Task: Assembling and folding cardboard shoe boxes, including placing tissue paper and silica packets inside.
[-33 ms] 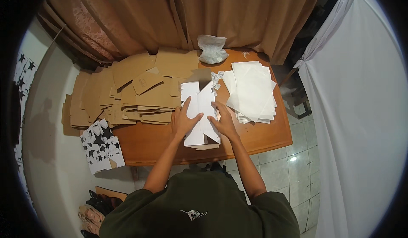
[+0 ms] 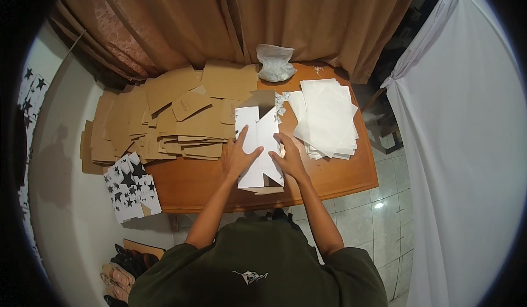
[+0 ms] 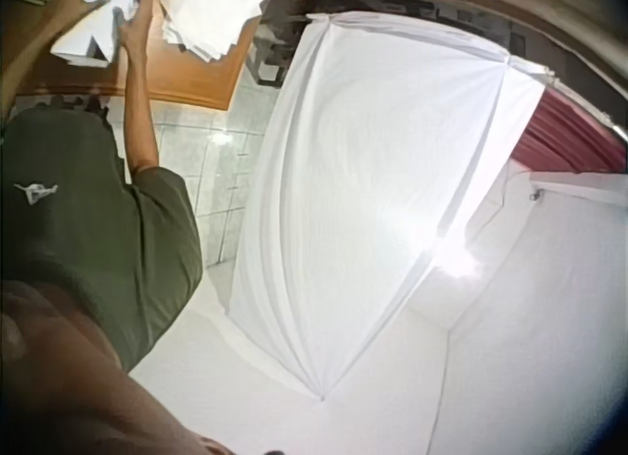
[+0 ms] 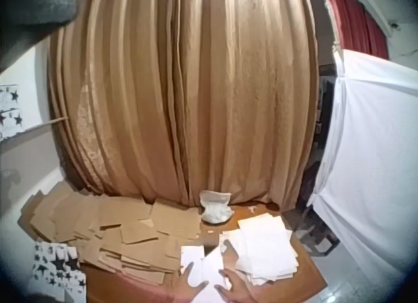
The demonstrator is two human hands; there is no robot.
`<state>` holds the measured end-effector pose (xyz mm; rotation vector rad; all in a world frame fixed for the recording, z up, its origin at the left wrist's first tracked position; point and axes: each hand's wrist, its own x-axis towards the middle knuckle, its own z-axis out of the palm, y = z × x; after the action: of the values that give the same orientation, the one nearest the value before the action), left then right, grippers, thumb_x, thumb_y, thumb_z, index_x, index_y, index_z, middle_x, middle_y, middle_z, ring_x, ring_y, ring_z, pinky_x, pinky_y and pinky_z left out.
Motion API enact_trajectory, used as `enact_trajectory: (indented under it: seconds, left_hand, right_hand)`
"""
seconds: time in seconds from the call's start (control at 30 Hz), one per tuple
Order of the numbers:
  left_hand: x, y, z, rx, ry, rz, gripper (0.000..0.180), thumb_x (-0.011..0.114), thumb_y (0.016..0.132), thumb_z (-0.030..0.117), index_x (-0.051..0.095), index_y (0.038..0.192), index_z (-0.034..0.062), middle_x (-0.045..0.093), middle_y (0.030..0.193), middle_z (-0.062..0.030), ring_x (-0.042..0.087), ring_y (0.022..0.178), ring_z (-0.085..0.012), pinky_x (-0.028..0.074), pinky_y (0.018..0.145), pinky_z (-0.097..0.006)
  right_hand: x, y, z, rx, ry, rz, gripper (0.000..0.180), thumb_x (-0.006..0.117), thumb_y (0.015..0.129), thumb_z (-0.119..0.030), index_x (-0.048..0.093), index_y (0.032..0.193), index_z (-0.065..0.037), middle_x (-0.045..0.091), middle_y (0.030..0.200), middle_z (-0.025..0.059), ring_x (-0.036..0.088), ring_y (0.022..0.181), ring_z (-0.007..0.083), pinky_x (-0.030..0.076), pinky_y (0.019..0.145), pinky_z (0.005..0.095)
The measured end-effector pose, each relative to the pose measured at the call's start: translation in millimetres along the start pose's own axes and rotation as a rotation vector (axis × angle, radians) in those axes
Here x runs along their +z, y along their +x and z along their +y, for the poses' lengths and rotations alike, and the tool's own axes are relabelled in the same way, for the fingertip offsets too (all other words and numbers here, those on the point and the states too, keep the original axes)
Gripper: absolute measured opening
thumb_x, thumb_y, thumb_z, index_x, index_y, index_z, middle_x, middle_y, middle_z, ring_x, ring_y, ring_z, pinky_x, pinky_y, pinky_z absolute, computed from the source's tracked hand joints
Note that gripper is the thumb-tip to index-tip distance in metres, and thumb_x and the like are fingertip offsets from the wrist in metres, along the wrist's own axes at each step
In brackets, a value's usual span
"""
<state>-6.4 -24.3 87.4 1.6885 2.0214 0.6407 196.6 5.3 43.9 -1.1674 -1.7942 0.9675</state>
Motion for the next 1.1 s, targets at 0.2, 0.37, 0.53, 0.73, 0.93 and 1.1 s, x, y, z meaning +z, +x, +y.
enact_trajectory:
  seconds: [0.2,0.37,0.53,0.73,0.93,1.1]
  left_hand:
    - [45.1,2.2,-33.6,-0.007,0.115,-0.047,0.093,0.074,0.080,0.060,0.031,0.159,0.0336,0.050,0.130,-0.0303,0.061,0.108,-0.0512,0.053,0.085,-0.057]
    - [68.8,0.5,-71.2,-0.057,0.063,0.001,0.093,0.071,0.084,0.060,0.027,0.160,0.0311,0.051,0.125,-0.0299,0.062,0.105,-0.0507,0.053,0.082,-0.057]
    - [65.8,-0.8,-70.7,-0.117,0.036,-0.098,0.092,0.066,0.086,0.064,0.024,0.162,0.0301,0.049,0.129,-0.0320,0.059,0.110,-0.0512,0.051,0.087,-0.060]
    - [67.6,-12.7,-78.3,0.042,0.138,0.037,0.077,0.056,0.095,0.061,0.030,0.160,0.0304,0.025,0.158,-0.0331,0.026,0.146,-0.0509,0.024,0.108,-0.075]
    - [53.9,-23.0,-85.6,0.284,0.034,-0.137,0.046,0.054,0.103,0.033,0.050,0.149,0.0372,0.022,0.165,-0.0210,0.017,0.152,-0.0462,0.015,0.113,-0.077]
    - [57.1,-22.8,-88.0,0.376,0.063,-0.159,0.025,0.065,0.096,0.029,0.072,0.120,0.0273,0.028,0.163,-0.0199,0.017,0.151,-0.0496,0.014,0.113,-0.078]
  right_hand:
    - [14.8,-21.9,46.2,0.070,-0.020,-0.102,0.053,0.073,0.092,-0.021,0.055,0.138,-0.004,0.058,0.138,0.0177,0.059,0.123,0.0324,0.049,0.100,0.0411]
    - [5.1,-45.6,0.4,-0.013,0.001,-0.327,0.061,0.072,0.091,-0.044,0.056,0.138,-0.009,0.042,0.151,0.0232,0.035,0.143,0.0398,0.032,0.117,0.0484]
    - [14.7,-64.3,-26.5,-0.122,-0.229,-0.475,0.069,0.080,0.078,-0.055,0.063,0.129,-0.011,0.046,0.150,0.0192,0.036,0.142,0.0425,0.030,0.118,0.0521]
    - [22.5,-66.7,-0.7,-0.105,-0.338,-0.383,0.046,0.075,0.087,-0.045,0.070,0.111,-0.006,0.061,0.136,0.0126,0.052,0.132,0.0352,0.028,0.118,0.0578]
    - [23.4,-63.4,14.1,-0.054,-0.275,-0.248,0.037,0.070,0.094,-0.033,0.065,0.118,-0.006,0.066,0.124,0.0100,0.061,0.119,0.0337,0.028,0.116,0.0623]
    - [31.7,-64.1,5.4,-0.011,-0.380,-0.205,0.032,0.067,0.096,-0.030,0.064,0.118,-0.007,0.064,0.121,0.0112,0.060,0.117,0.0332,0.029,0.115,0.0632]
